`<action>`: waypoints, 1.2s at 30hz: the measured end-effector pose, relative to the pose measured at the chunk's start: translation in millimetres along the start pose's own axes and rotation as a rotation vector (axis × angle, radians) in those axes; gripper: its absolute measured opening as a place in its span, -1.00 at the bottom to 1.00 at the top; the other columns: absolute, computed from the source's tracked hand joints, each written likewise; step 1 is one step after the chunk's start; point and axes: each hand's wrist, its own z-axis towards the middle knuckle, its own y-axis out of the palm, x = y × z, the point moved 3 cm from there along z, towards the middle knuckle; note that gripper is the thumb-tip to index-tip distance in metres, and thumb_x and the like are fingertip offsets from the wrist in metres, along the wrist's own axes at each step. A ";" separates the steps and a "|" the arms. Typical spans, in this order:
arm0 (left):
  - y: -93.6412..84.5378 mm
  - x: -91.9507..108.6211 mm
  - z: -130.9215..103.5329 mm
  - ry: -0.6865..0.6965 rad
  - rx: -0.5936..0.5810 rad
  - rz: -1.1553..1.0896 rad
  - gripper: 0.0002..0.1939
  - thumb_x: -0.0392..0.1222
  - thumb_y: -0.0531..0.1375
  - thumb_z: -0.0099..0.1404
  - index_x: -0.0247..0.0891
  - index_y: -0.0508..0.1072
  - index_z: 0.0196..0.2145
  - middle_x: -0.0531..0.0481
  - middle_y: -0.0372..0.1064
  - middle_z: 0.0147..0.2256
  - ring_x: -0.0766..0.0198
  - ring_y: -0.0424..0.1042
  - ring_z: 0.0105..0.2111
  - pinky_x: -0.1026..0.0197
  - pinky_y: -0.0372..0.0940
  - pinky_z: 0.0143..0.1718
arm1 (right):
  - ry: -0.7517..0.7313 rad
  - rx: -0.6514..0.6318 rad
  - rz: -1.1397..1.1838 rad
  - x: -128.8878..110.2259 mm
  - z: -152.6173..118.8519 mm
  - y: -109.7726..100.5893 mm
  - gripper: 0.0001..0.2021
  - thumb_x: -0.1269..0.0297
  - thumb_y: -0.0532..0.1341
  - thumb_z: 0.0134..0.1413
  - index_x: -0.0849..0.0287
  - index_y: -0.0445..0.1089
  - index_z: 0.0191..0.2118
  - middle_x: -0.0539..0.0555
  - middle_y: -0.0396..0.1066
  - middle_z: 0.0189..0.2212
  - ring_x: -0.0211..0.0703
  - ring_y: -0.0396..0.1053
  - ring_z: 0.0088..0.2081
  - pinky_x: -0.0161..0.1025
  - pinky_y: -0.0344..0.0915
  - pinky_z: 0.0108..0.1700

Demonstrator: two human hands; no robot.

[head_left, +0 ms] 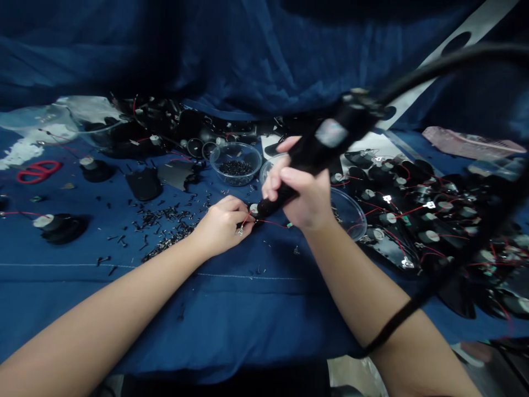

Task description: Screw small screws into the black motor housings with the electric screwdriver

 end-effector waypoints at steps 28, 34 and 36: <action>-90.9 -121.9 -33.8 -0.477 -0.154 0.445 -0.65 -0.04 0.22 0.37 -0.25 0.61 0.00 -0.26 0.56 0.13 -0.13 0.55 0.15 -0.14 0.43 0.21 | -0.336 0.291 -0.442 3.8 -65.4 -23.8 -0.74 0.40 0.38 0.14 0.02 0.45 -0.07 -0.10 0.53 -0.46 -0.10 0.61 -0.32 0.03 0.61 -0.07; -126.5 -104.0 -26.7 -0.584 0.572 0.359 -0.77 -0.06 0.09 0.50 -0.21 0.47 -0.18 -0.12 0.62 -0.14 0.06 0.59 -0.11 -0.04 0.43 0.05 | -0.374 0.296 -0.391 2.1 -65.3 -20.2 -0.73 0.41 0.36 0.17 0.00 0.42 -0.04 -0.13 0.51 -0.46 -0.13 0.59 -0.32 0.02 0.61 -0.08; -135.2 -94.6 -22.4 -0.609 0.807 0.141 -0.81 -0.09 0.03 0.54 -0.20 0.36 -0.19 0.02 0.53 -0.30 0.23 0.52 -0.27 0.02 0.45 0.00 | -0.378 0.308 -0.383 2.6 -64.8 -20.4 -0.75 0.38 0.36 0.18 -0.02 0.41 -0.05 -0.14 0.50 -0.47 -0.13 0.59 -0.34 0.02 0.62 -0.10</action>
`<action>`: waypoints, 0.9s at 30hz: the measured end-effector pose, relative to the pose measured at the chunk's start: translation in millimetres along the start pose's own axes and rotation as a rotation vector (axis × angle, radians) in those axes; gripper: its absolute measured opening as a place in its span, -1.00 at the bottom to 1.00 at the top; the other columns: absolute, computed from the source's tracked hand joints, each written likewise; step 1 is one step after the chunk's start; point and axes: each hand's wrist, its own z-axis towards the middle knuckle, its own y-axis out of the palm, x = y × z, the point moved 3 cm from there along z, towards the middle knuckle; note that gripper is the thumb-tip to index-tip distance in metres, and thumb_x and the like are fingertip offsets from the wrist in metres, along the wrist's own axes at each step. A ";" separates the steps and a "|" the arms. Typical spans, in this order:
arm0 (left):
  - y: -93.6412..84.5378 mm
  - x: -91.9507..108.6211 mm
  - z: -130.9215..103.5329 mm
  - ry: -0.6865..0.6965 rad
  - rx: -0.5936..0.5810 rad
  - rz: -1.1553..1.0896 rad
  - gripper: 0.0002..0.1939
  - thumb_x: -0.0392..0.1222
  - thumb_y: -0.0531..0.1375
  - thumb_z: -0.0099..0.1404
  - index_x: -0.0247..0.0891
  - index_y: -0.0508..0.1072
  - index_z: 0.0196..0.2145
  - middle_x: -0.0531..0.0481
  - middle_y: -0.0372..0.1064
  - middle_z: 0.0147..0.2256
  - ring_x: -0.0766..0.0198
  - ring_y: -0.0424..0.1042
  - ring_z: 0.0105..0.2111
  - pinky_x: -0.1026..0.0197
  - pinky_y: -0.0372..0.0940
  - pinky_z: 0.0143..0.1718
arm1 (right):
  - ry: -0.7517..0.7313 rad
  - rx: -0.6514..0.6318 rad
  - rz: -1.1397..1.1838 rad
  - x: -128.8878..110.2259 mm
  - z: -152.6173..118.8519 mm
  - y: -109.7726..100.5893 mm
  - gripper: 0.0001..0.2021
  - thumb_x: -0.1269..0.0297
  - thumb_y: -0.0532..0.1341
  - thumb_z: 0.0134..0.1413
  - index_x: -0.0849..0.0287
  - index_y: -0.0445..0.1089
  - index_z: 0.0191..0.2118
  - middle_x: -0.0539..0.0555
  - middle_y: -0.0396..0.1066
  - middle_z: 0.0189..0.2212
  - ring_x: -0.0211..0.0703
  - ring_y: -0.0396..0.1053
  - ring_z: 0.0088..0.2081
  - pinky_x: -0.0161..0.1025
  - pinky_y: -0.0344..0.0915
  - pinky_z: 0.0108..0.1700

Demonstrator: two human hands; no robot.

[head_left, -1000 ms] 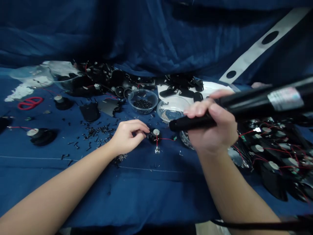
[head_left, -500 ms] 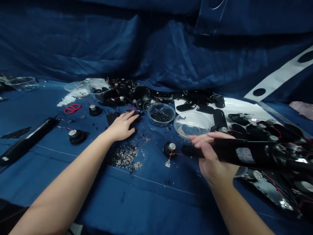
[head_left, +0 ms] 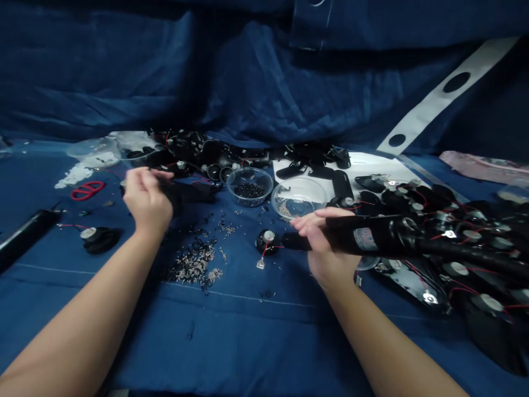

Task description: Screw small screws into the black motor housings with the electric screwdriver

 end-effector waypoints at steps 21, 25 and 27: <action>52.7 51.2 -95.9 -0.481 -1.246 -0.154 -0.39 0.35 -0.02 0.50 -0.15 0.61 -0.21 -0.06 0.59 -0.41 0.12 0.56 -0.43 0.18 0.35 -0.51 | 0.111 0.009 0.063 -5.3 2.5 1.5 -0.80 0.29 0.34 0.21 0.00 0.36 -0.08 -0.16 0.41 -0.52 -0.21 0.50 -0.47 -0.13 0.57 -0.33; 43.2 65.4 -86.8 -0.270 -1.406 -0.034 -0.37 0.34 0.15 0.40 -0.08 0.54 0.21 -0.15 0.50 0.21 -0.09 0.54 0.12 0.01 0.50 -0.03 | 0.123 0.013 0.075 -6.3 3.3 2.0 -0.79 0.30 0.34 0.20 0.01 0.37 -0.09 -0.16 0.41 -0.52 -0.22 0.50 -0.47 -0.14 0.57 -0.34; 38.4 78.4 -88.1 -0.135 -1.516 0.105 -0.21 0.24 0.26 0.30 -0.10 0.34 0.39 -0.16 0.35 0.34 -0.14 0.40 0.27 -0.05 0.40 0.18 | 0.127 0.006 0.082 -6.2 3.6 2.0 -0.79 0.29 0.35 0.20 0.02 0.37 -0.09 -0.17 0.41 -0.52 -0.22 0.51 -0.47 -0.14 0.56 -0.32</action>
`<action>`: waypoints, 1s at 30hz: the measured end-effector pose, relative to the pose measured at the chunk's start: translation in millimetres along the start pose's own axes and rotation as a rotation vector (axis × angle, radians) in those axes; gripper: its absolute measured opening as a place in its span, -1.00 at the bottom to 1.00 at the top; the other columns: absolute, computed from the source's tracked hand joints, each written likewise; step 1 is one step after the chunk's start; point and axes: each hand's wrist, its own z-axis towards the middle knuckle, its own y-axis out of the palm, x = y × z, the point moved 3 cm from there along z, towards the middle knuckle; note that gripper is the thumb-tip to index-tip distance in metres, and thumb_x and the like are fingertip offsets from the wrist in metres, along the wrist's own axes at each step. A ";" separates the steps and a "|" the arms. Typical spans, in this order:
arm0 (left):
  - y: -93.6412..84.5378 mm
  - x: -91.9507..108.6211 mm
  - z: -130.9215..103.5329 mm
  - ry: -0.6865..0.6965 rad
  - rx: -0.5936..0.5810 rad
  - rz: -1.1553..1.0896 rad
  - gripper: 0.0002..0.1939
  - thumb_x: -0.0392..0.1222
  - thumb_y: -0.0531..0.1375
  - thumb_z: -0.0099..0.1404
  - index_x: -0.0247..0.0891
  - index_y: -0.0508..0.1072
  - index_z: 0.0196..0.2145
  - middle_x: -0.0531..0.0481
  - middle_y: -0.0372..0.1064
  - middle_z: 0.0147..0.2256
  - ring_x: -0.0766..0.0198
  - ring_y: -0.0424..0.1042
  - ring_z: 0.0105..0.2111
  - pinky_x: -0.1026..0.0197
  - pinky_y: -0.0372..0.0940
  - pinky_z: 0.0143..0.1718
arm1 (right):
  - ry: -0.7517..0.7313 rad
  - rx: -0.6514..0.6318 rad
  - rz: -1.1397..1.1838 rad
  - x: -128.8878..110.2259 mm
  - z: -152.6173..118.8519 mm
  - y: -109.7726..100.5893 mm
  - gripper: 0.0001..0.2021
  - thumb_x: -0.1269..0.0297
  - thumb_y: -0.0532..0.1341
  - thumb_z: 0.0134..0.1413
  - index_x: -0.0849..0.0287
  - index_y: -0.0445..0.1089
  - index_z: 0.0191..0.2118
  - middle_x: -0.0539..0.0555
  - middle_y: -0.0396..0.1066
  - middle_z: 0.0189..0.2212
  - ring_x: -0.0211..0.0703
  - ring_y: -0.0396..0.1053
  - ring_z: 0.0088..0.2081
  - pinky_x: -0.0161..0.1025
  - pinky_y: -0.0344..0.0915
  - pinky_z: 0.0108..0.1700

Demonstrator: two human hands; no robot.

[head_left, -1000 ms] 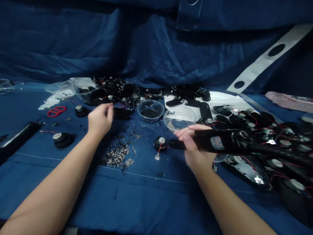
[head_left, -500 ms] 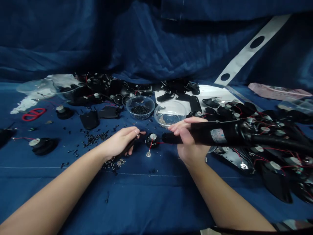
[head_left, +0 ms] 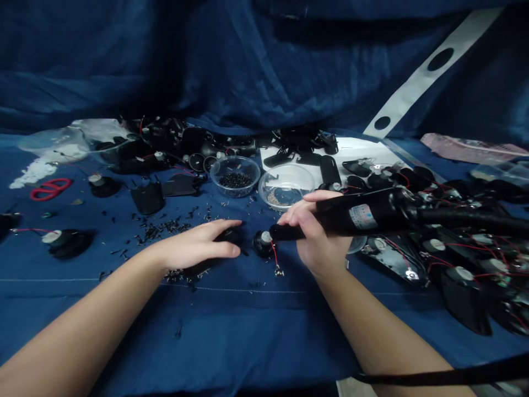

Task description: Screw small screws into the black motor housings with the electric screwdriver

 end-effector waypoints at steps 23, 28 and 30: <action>18.6 17.6 -6.8 0.455 0.204 0.415 -0.62 -0.08 0.26 0.43 -0.29 0.45 0.12 -0.32 0.22 0.39 -0.09 0.43 0.26 -0.07 0.45 0.20 | 0.035 -0.018 0.031 3.5 -1.5 0.3 -0.79 0.24 0.36 0.20 0.02 0.36 -0.09 -0.19 0.42 -0.51 -0.23 0.51 -0.43 -0.11 0.53 -0.25; 29.3 26.2 -7.6 0.677 0.345 0.584 -0.69 -0.07 0.20 0.52 -0.29 0.59 0.05 -0.24 0.53 0.14 -0.02 0.54 0.14 -0.07 0.49 0.19 | 0.023 -0.017 0.050 5.3 -1.9 -0.5 -0.80 0.29 0.36 0.22 0.03 0.38 -0.08 -0.18 0.43 -0.50 -0.24 0.50 -0.43 -0.12 0.53 -0.25; 35.5 26.2 -5.3 0.717 0.392 0.590 -0.68 -0.06 0.20 0.53 -0.30 0.61 0.04 -0.21 0.59 0.08 0.00 0.56 0.13 -0.06 0.49 0.21 | 0.024 -0.014 0.048 5.4 -2.1 -0.4 -0.80 0.28 0.36 0.21 0.03 0.38 -0.08 -0.18 0.43 -0.51 -0.24 0.50 -0.44 -0.12 0.53 -0.25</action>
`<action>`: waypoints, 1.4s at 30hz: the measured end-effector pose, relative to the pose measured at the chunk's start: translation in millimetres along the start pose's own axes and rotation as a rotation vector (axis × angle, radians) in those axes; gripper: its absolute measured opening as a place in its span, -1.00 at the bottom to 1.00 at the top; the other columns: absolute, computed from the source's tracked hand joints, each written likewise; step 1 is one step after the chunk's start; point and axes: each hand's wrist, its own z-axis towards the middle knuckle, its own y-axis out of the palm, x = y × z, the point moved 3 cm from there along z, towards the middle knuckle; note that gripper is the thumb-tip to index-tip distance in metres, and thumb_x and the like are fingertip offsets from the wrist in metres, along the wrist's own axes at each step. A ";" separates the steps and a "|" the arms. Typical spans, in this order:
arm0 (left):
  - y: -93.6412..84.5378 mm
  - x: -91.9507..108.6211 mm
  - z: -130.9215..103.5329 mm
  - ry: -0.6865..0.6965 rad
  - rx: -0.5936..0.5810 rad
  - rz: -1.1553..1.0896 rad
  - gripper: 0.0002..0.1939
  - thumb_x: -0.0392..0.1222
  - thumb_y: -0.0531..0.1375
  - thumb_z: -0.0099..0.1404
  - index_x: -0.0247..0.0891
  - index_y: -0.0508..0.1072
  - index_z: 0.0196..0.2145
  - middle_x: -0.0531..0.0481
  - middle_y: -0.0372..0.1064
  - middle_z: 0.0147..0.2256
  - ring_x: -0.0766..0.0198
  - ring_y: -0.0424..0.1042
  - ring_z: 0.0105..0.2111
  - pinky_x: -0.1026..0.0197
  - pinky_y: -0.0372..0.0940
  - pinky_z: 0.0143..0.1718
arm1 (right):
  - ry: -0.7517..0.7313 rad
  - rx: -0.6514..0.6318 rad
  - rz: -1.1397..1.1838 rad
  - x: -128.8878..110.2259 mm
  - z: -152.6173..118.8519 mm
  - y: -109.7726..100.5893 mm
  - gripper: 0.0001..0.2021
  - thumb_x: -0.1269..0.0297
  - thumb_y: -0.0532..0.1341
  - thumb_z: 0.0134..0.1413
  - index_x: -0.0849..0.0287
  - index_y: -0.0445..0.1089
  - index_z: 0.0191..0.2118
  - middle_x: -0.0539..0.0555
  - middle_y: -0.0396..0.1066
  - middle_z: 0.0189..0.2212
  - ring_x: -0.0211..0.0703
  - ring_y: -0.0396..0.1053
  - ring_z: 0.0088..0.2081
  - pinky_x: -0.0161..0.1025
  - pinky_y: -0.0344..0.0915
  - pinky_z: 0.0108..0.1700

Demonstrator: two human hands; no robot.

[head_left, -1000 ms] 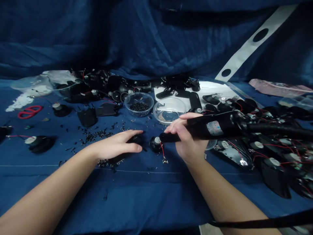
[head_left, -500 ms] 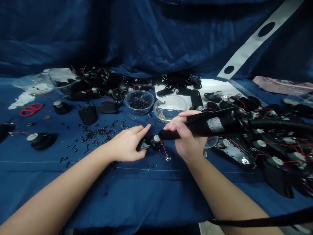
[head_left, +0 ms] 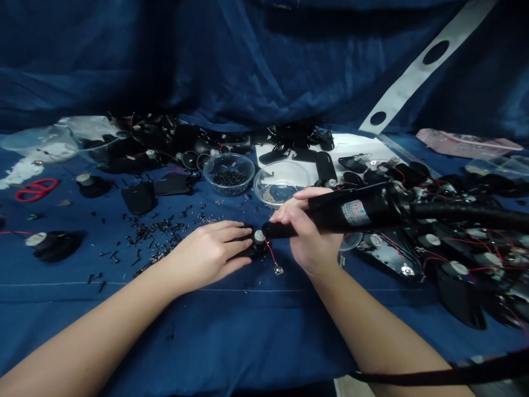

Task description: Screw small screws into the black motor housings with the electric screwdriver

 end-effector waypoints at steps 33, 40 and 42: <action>-56.2 -107.4 -44.7 -0.823 -0.272 0.147 -0.73 -0.14 0.16 0.32 -0.20 0.66 -0.18 -0.12 0.62 -0.18 0.08 0.54 -0.20 0.08 0.37 -0.18 | 0.155 0.668 -0.143 -34.0 35.7 -31.3 -0.36 -0.36 0.00 0.21 0.12 0.54 -0.33 0.09 0.37 -0.56 -0.19 0.29 -0.60 -0.25 0.15 -0.69; -43.2 -105.5 -47.5 -0.711 -0.439 -0.041 -0.75 -0.26 0.18 0.21 -0.19 0.67 -0.25 -0.01 0.61 -0.31 0.22 0.52 -0.33 0.18 0.29 -0.27 | 0.288 0.555 -0.032 -17.0 33.6 -24.3 -0.54 -0.09 0.31 -0.04 0.08 0.44 -0.08 0.01 0.52 -0.53 -0.10 0.46 -0.64 -0.23 0.42 -0.62; -43.8 -103.7 -46.8 -0.697 -0.469 -0.093 -0.76 -0.26 0.19 0.19 -0.19 0.66 -0.26 0.01 0.60 -0.34 0.25 0.52 -0.35 0.21 0.29 -0.29 | 0.275 0.546 -0.031 -14.3 31.4 -22.6 -0.57 -0.03 0.32 -0.08 0.07 0.45 -0.10 0.04 0.56 -0.49 -0.08 0.46 -0.66 -0.23 0.40 -0.66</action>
